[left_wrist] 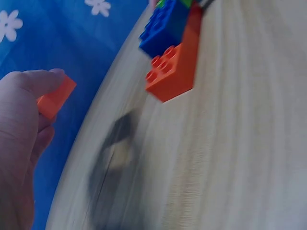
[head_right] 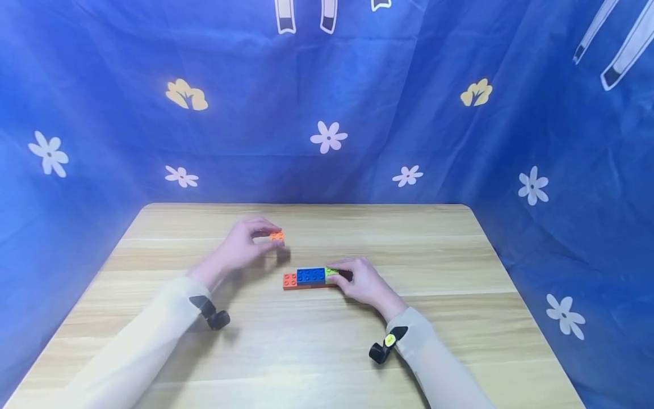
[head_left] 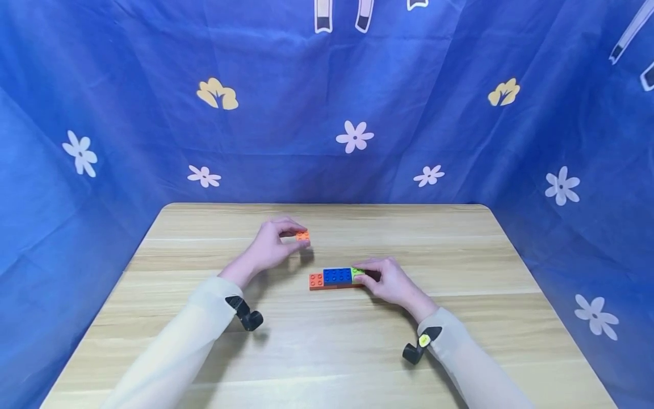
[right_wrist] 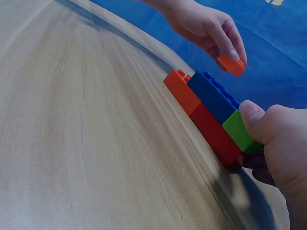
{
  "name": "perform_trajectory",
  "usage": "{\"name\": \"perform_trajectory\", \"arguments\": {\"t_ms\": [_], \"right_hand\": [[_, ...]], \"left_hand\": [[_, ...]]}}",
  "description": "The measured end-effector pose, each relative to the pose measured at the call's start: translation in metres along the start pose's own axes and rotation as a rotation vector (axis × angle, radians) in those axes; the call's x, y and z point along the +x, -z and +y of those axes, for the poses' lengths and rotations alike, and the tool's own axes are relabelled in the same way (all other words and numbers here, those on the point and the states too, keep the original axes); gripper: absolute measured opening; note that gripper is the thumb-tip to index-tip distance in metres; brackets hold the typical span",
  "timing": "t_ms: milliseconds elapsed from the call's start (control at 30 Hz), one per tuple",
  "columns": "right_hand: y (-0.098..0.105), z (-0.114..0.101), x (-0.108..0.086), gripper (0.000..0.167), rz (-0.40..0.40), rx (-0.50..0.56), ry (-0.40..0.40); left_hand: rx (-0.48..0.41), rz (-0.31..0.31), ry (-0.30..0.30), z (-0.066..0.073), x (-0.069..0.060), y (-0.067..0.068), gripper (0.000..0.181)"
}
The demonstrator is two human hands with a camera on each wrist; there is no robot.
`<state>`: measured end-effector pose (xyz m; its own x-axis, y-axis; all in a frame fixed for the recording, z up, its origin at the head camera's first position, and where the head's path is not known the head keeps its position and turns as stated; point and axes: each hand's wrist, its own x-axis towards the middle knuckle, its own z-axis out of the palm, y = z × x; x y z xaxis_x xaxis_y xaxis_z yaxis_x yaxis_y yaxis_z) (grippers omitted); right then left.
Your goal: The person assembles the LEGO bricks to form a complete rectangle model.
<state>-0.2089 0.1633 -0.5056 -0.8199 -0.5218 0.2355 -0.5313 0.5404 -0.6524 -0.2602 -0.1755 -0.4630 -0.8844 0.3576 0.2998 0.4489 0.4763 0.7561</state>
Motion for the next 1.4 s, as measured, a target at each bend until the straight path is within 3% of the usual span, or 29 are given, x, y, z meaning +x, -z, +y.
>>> {"name": "perform_trajectory", "arguments": {"t_ms": [333,700,933,1100,1400], "right_hand": [[0.0,0.0,0.0,0.032,0.005,0.0,0.011],[-0.001,0.003,0.0,0.034,0.008,0.008,0.007],[-0.001,0.005,0.0,0.035,0.0,0.038,0.023],[-0.001,0.006,0.001,0.037,0.014,0.04,0.056],[-0.001,0.007,0.0,0.036,0.008,0.026,0.028]], "left_hand": [[-0.074,-0.027,-0.029,0.013,-0.015,-0.008,0.031],[-0.128,-0.043,-0.005,0.022,-0.036,-0.021,0.032],[-0.165,-0.051,-0.027,0.021,-0.045,-0.03,0.028],[-0.144,-0.06,-0.023,0.018,-0.049,-0.037,0.027],[-0.102,-0.07,-0.002,0.013,-0.055,-0.048,0.027]]}}
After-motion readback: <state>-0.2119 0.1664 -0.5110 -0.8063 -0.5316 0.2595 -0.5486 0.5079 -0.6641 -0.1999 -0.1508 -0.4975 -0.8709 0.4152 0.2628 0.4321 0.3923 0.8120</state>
